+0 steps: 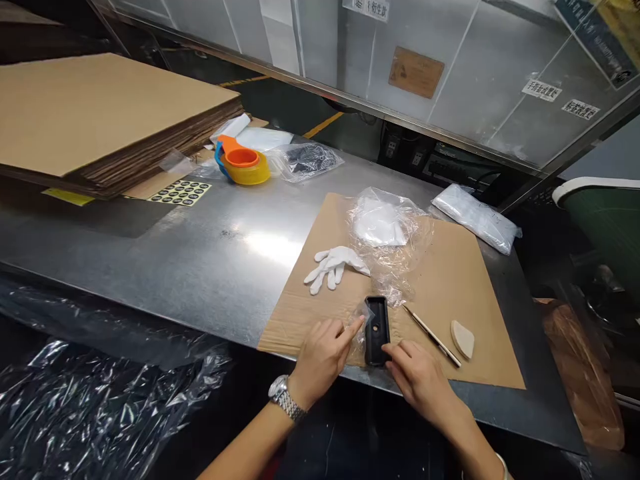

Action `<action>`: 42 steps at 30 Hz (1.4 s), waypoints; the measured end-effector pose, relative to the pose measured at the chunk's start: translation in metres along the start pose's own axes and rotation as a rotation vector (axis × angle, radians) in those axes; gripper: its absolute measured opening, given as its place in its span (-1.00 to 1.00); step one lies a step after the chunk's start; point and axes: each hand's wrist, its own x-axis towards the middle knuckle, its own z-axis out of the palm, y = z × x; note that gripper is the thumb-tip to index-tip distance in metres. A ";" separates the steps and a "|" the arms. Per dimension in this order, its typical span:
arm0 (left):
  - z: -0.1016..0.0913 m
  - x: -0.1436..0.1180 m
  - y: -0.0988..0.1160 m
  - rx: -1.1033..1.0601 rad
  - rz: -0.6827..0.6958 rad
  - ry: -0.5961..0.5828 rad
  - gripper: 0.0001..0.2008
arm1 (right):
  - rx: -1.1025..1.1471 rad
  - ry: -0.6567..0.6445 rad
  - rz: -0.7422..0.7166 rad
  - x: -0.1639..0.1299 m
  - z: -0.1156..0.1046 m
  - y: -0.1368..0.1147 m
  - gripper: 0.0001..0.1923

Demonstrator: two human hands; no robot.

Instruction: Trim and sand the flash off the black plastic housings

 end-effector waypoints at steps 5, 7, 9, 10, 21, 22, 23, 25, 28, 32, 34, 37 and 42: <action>0.002 0.001 -0.003 -0.028 -0.160 0.120 -0.74 | 0.062 0.121 0.190 0.000 0.004 0.007 -0.70; 0.002 0.000 -0.004 -0.045 -0.216 0.164 -0.81 | 0.100 0.148 0.257 -0.001 0.007 0.009 -0.63; 0.003 -0.002 -0.004 -0.059 -0.261 0.194 -0.85 | 0.131 0.165 0.313 0.000 0.010 0.010 -0.57; 0.003 -0.002 -0.005 -0.063 -0.282 0.206 -0.86 | 0.141 0.169 0.334 0.000 0.012 0.009 -0.55; 0.007 0.001 -0.005 -0.058 -0.459 0.211 -0.82 | 0.092 0.135 0.379 0.003 0.019 -0.005 -0.69; 0.007 0.001 -0.004 -0.058 -0.476 0.201 -0.81 | 0.102 0.122 0.370 -0.001 0.016 -0.007 -0.68; 0.006 0.002 -0.003 -0.062 -0.489 0.187 -0.81 | 0.128 0.096 0.349 -0.006 0.013 -0.011 -0.67; 0.004 0.003 -0.001 -0.087 -0.495 0.144 -0.82 | 0.228 0.007 0.278 -0.016 0.009 -0.020 -0.67; 0.000 0.004 0.000 -0.166 -0.464 0.062 -0.83 | 0.465 -0.179 0.255 -0.025 0.014 -0.031 -0.67; -0.007 0.005 -0.003 -0.314 -0.381 -0.024 -0.84 | 0.709 -0.295 0.492 -0.029 0.035 -0.029 -0.57; -0.012 0.003 -0.007 -0.370 -0.346 -0.048 -0.84 | 0.707 -0.264 0.536 -0.029 0.045 -0.023 -0.54; -0.019 -0.002 -0.008 -0.397 -0.314 -0.069 -0.83 | 0.609 -0.168 0.531 -0.032 0.053 -0.019 -0.54; -0.015 -0.015 0.009 -0.265 -0.300 -0.045 -0.78 | 0.300 0.102 0.405 -0.037 0.058 -0.025 -0.57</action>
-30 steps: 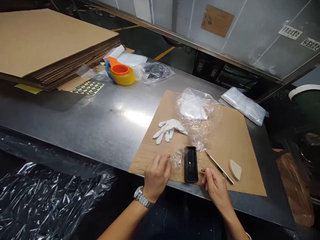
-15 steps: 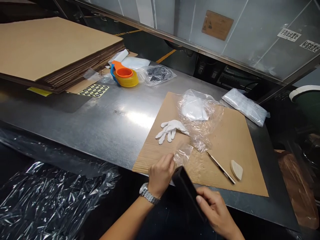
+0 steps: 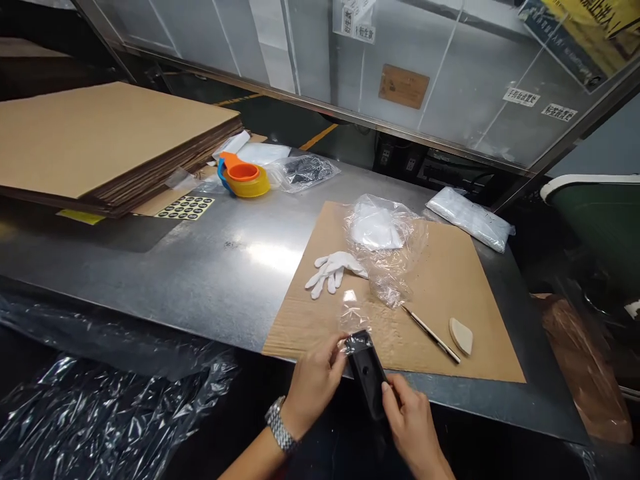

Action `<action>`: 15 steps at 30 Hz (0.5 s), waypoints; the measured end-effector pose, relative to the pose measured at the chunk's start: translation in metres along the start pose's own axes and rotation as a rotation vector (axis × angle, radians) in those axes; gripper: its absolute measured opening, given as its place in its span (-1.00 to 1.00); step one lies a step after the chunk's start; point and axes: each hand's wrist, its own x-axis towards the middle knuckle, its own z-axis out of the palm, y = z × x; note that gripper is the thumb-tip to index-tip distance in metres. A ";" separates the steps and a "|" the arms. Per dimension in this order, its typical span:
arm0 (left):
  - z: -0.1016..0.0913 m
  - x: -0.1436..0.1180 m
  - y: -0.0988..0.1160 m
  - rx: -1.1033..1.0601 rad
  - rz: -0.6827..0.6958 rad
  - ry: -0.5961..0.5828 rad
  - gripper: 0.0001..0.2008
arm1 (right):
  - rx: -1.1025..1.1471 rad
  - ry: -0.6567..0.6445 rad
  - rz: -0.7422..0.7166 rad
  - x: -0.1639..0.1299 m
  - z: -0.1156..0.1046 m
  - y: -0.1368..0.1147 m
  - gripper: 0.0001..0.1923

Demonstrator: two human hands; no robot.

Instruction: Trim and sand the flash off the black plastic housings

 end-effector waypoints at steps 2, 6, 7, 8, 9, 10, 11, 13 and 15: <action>0.007 -0.006 0.006 0.077 0.031 0.029 -0.75 | -0.096 0.072 -0.087 -0.001 0.003 -0.003 -0.58; 0.012 -0.014 0.020 0.161 0.212 -0.018 -0.79 | -0.225 0.118 -0.176 0.003 0.003 -0.010 -0.64; 0.010 -0.016 0.024 0.168 0.263 -0.040 -0.79 | -0.244 0.129 -0.175 0.005 0.001 -0.012 -0.66; 0.009 -0.017 0.028 0.174 0.309 -0.057 -0.79 | -0.259 0.142 -0.169 0.007 -0.002 -0.015 -0.66; 0.006 -0.018 0.032 0.179 0.347 -0.066 -0.79 | -0.273 0.157 -0.159 0.008 -0.005 -0.018 -0.66; 0.004 -0.019 0.037 0.185 0.379 -0.068 -0.77 | -0.289 0.172 -0.151 0.008 -0.009 -0.021 -0.66; 0.001 -0.019 0.041 0.191 0.406 -0.066 -0.76 | -0.307 0.188 -0.146 0.008 -0.014 -0.025 -0.66; -0.003 -0.016 0.051 0.195 0.456 -0.060 -0.74 | -0.351 0.215 -0.146 0.003 -0.028 -0.035 -0.69; -0.007 -0.011 0.061 0.191 0.490 -0.037 -0.74 | -0.397 0.243 -0.148 -0.007 -0.047 -0.045 -0.65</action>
